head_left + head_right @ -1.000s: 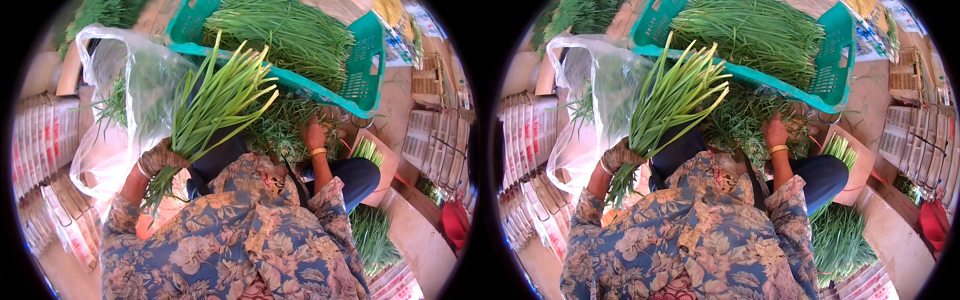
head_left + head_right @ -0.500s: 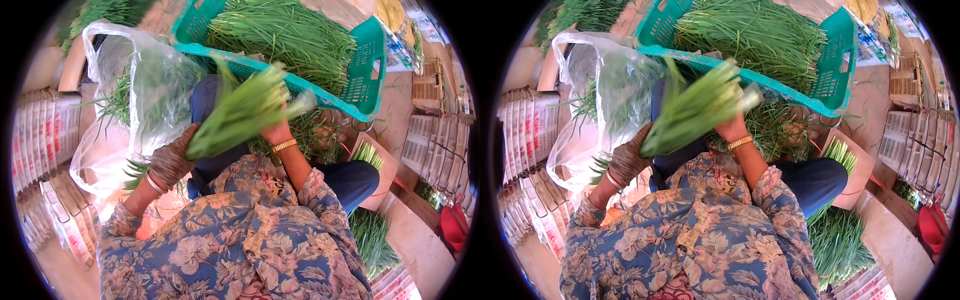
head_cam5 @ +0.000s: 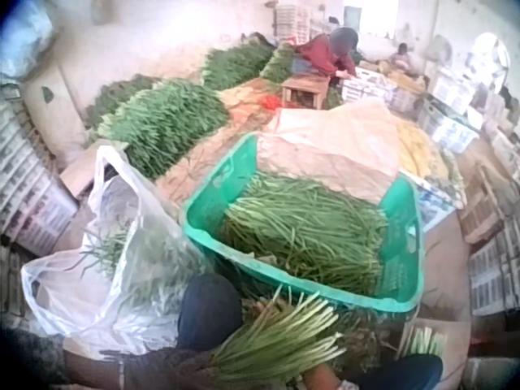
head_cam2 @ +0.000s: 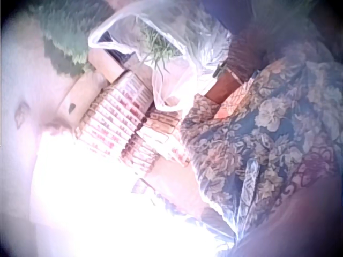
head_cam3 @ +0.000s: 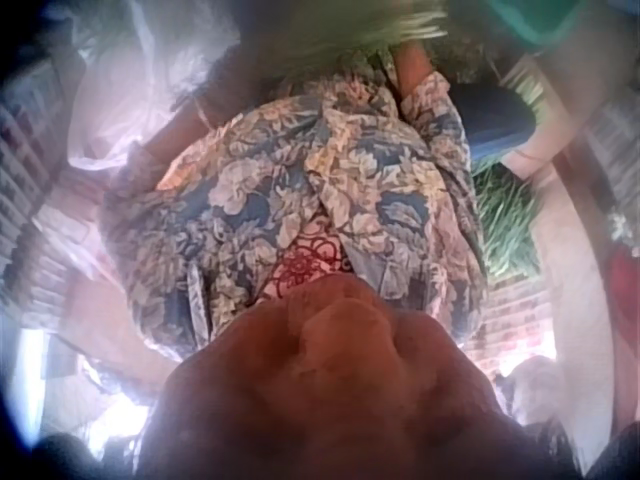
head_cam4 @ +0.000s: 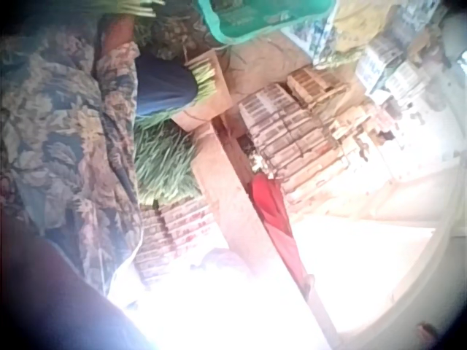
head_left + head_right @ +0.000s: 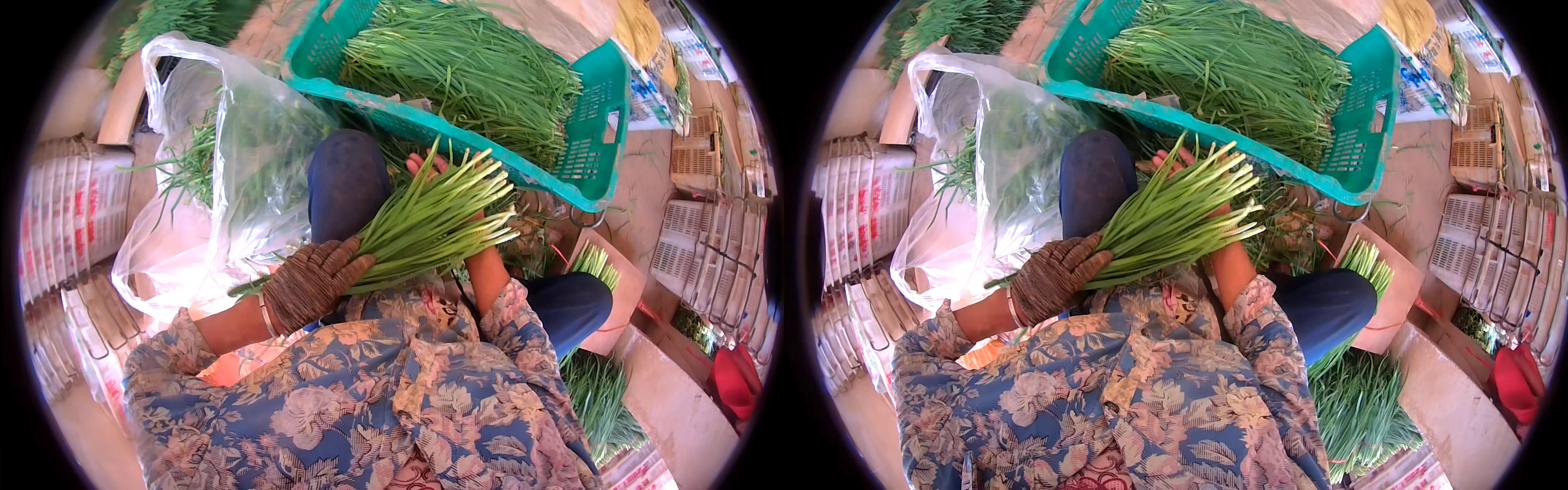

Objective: The person bundles a large amount of green vegetables by hand, picking stalks from a green crate and tying them together with a thin strip on a cardboard surface.

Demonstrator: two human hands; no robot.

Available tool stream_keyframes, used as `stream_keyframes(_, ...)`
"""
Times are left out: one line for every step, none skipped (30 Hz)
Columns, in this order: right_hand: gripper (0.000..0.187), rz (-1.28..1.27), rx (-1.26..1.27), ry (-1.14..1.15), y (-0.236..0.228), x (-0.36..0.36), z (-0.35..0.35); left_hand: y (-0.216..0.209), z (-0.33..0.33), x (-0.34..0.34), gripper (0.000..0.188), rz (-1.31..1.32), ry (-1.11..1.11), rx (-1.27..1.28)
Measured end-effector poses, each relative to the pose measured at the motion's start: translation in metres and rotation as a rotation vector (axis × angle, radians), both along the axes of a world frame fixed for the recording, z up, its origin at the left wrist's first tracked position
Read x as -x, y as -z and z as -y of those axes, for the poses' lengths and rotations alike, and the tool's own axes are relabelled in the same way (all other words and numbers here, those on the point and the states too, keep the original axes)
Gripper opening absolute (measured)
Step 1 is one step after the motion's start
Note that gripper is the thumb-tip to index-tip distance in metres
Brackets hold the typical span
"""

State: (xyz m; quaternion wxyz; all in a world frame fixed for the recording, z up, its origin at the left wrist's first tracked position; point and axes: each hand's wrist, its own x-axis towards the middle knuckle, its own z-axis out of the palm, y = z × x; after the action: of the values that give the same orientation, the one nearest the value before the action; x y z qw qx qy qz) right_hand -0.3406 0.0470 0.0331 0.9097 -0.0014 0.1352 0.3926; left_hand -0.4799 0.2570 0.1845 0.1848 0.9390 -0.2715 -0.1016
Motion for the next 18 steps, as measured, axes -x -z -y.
stream_keyframes(0.080,0.031,0.013,-0.010,0.001,0.000,-0.001,-0.001,0.000,0.000,0.052,-0.004,0.050,-0.040)
stream_keyframes(0.077,-0.023,0.022,-0.049,-0.002,-0.004,-0.001,-0.002,0.001,0.000,0.051,-0.009,0.099,-0.079)
stream_keyframes(0.075,0.033,0.077,-0.043,-0.004,-0.005,-0.002,-0.002,0.002,0.002,0.050,-0.023,0.099,-0.110)
stream_keyframes(0.074,0.089,0.132,-0.037,-0.006,-0.005,-0.003,-0.001,0.002,0.003,0.050,-0.022,0.094,-0.112)
stream_keyframes(0.071,0.077,0.080,0.003,-0.008,-0.003,-0.003,-0.001,0.003,0.004,0.051,-0.018,0.088,-0.086)
stream_keyframes(0.071,0.094,0.091,0.006,-0.018,-0.003,-0.001,0.000,0.003,0.005,0.053,-0.015,0.080,-0.060)
stream_keyframes(0.068,0.127,0.032,0.006,-0.026,-0.003,0.004,-0.003,0.004,0.008,0.053,-0.016,0.072,-0.060)
stream_keyframes(0.066,0.159,-0.027,0.006,-0.029,-0.003,0.006,-0.008,0.006,0.010,0.053,-0.058,0.038,-0.068)
stream_keyframes(0.061,0.211,-0.004,0.046,-0.031,-0.003,0.005,-0.013,0.007,0.010,0.053,-0.098,0.008,-0.069)
stream_keyframes(0.060,0.191,0.025,0.071,-0.034,-0.003,0.006,-0.016,0.004,0.008,0.053,-0.098,0.006,-0.065)
stream_keyframes(0.059,0.194,0.051,0.082,-0.038,-0.001,0.006,-0.021,-0.002,0.004,0.054,-0.133,0.045,-0.106)
stream_keyframes(0.059,0.199,0.080,0.098,-0.044,0.001,0.008,-0.029,-0.006,-0.003,0.054,-0.166,0.089,-0.145)
stream_keyframes(0.059,0.195,0.084,0.103,-0.043,0.001,0.013,-0.051,-0.007,-0.020,0.058,-0.235,0.029,0.019)
stream_keyframes(0.059,0.195,0.087,0.106,-0.044,0.002,0.014,-0.063,-0.009,-0.034,0.058,-0.235,0.032,0.021)
stream_keyframes(0.059,0.207,0.064,0.097,-0.045,0.003,0.014,-0.071,-0.010,-0.047,0.064,-0.193,-0.098,0.149)
stream_keyframes(0.060,0.218,0.038,0.086,-0.046,0.004,0.012,-0.074,-0.010,-0.057,0.071,-0.150,-0.231,0.276)
stream_keyframes(0.060,0.221,0.020,0.079,-0.047,0.005,0.011,-0.068,-0.006,-0.068,0.071,-0.150,-0.228,0.275)
stream_keyframes(0.060,0.225,0.031,0.090,-0.049,0.005,0.011,-0.053,0.003,-0.081,0.077,-0.332,-0.367,0.541)
